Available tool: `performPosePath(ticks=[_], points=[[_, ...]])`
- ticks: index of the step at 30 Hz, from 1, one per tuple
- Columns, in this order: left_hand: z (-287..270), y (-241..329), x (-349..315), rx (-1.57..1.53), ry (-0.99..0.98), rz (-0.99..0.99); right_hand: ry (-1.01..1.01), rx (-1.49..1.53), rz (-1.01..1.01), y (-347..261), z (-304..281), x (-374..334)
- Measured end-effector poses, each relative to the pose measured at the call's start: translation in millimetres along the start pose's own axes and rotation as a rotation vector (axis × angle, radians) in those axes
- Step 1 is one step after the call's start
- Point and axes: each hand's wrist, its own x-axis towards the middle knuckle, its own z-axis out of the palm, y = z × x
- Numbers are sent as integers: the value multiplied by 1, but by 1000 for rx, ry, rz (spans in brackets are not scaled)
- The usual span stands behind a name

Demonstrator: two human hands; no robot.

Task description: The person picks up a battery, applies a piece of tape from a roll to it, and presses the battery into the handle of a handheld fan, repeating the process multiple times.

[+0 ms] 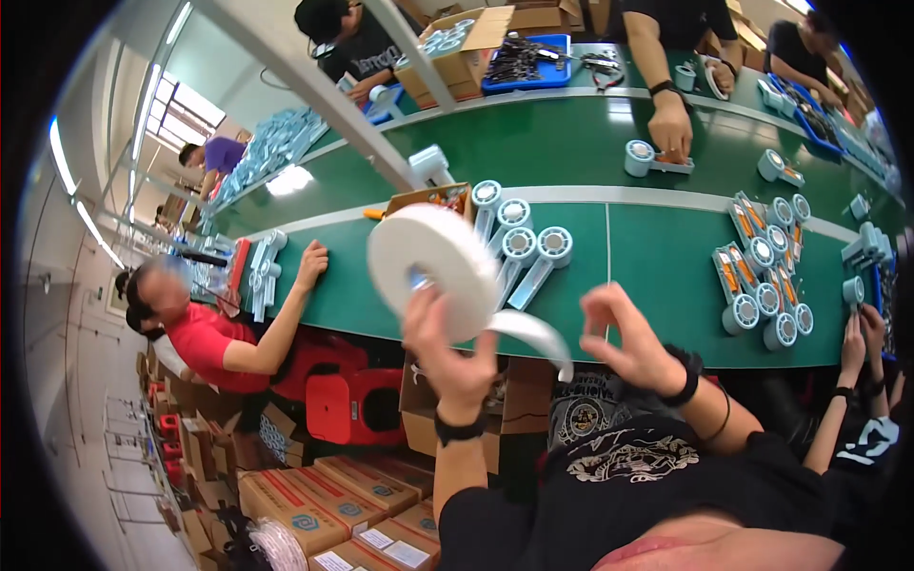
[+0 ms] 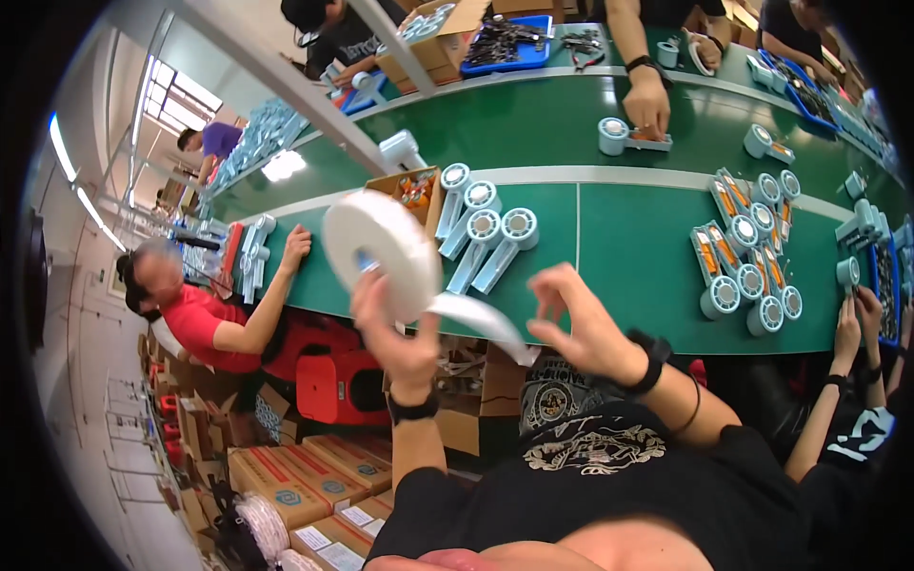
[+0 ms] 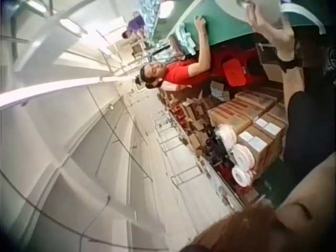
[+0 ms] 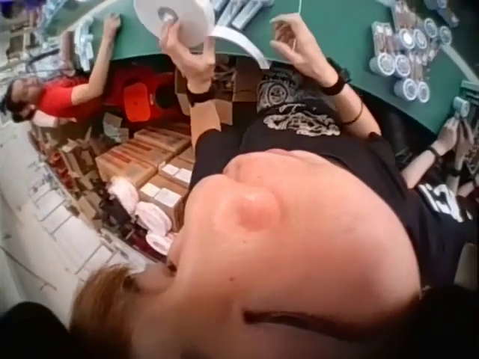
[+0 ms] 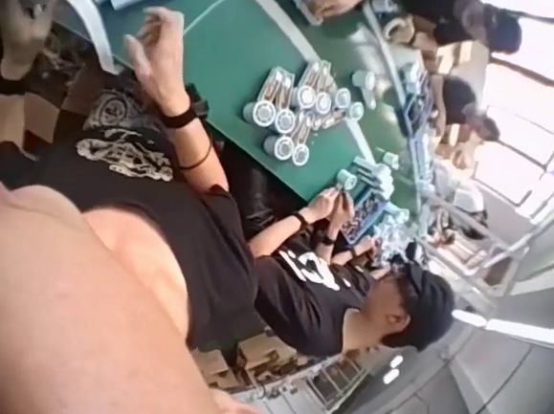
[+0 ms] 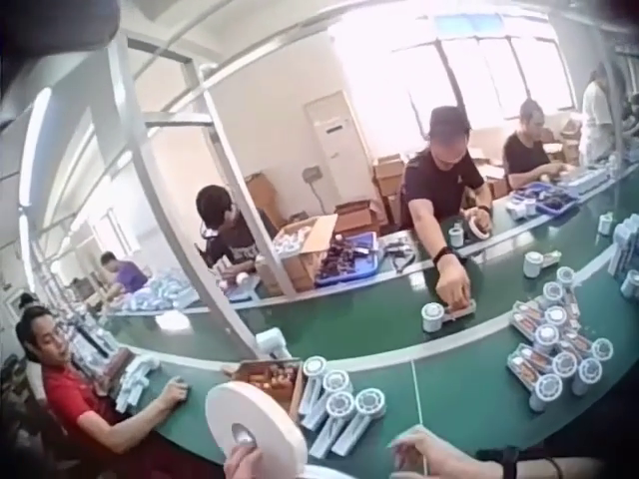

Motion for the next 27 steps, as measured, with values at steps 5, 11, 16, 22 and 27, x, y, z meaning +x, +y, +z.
performPosePath(ticks=[5,11,16,22,27], points=[[-70,-37,-77,32,304,-569,-159,-448,-165,55,25,158],[-88,-27,-138,61,406,-726,-157,-796,-475,140,111,279],[-72,-6,-132,71,232,-686,-395,-914,-814,167,103,317],[-59,3,-128,77,20,-560,-571,-769,-736,155,121,329],[-52,1,-113,5,-93,-554,-477,-1084,-504,167,125,330]])
